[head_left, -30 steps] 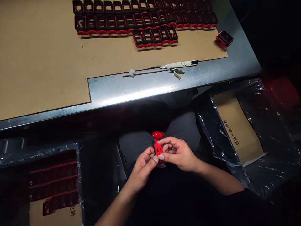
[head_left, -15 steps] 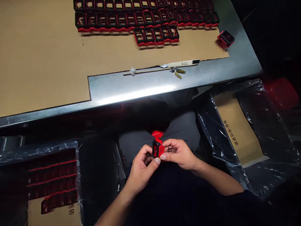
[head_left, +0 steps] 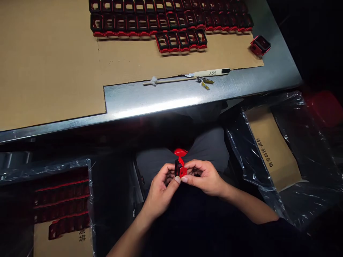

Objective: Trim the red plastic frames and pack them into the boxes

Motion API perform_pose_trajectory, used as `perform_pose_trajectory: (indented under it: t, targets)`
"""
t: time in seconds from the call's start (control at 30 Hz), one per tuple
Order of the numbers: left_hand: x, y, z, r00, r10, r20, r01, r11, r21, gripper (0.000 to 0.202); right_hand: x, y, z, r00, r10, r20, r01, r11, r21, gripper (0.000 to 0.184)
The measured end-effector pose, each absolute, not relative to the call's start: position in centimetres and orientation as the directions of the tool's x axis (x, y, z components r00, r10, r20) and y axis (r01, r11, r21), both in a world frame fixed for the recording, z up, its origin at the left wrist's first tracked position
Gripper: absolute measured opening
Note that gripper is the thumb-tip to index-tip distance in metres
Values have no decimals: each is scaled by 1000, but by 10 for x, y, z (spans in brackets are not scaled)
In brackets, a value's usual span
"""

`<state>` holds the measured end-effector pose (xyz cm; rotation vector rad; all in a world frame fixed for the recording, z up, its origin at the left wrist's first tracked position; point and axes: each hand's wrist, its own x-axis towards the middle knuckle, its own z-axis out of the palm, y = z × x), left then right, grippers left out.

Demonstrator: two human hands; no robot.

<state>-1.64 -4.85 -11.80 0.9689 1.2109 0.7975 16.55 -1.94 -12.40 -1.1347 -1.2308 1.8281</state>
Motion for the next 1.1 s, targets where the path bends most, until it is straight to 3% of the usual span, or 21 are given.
perform_pose_trajectory:
  t: [0.13, 0.47, 0.7, 0.83, 1.0, 1.1]
  targets:
    - [-18, -48, -119, 207, 896, -393, -32, 408, 913, 27, 168, -18, -124, -449, 842, -301, -124, -392, -912, 28]
    - [-14, -47, -122, 289, 843, -454, -306, 531, 790, 42, 168, -12, -126, -465, 791, -398, -241, -546, -802, 42]
    - [-8, -46, -118, 322, 864, -386, -425, 497, 757, 59, 165, -11, -126, -478, 739, -475, -256, -634, -729, 32]
    - [-8, -47, -119, 327, 869, -372, -435, 488, 757, 59, 165, -11, -127, -491, 732, -472, -280, -646, -710, 33]
    - [-14, -52, -131, 256, 866, -429, -336, 496, 801, 61, 168, -13, -128, -447, 804, -392, -239, -530, -814, 31]
    - [-17, -53, -133, 193, 851, -489, -237, 524, 818, 61, 170, -14, -124, -404, 892, -204, -75, -255, -964, 23]
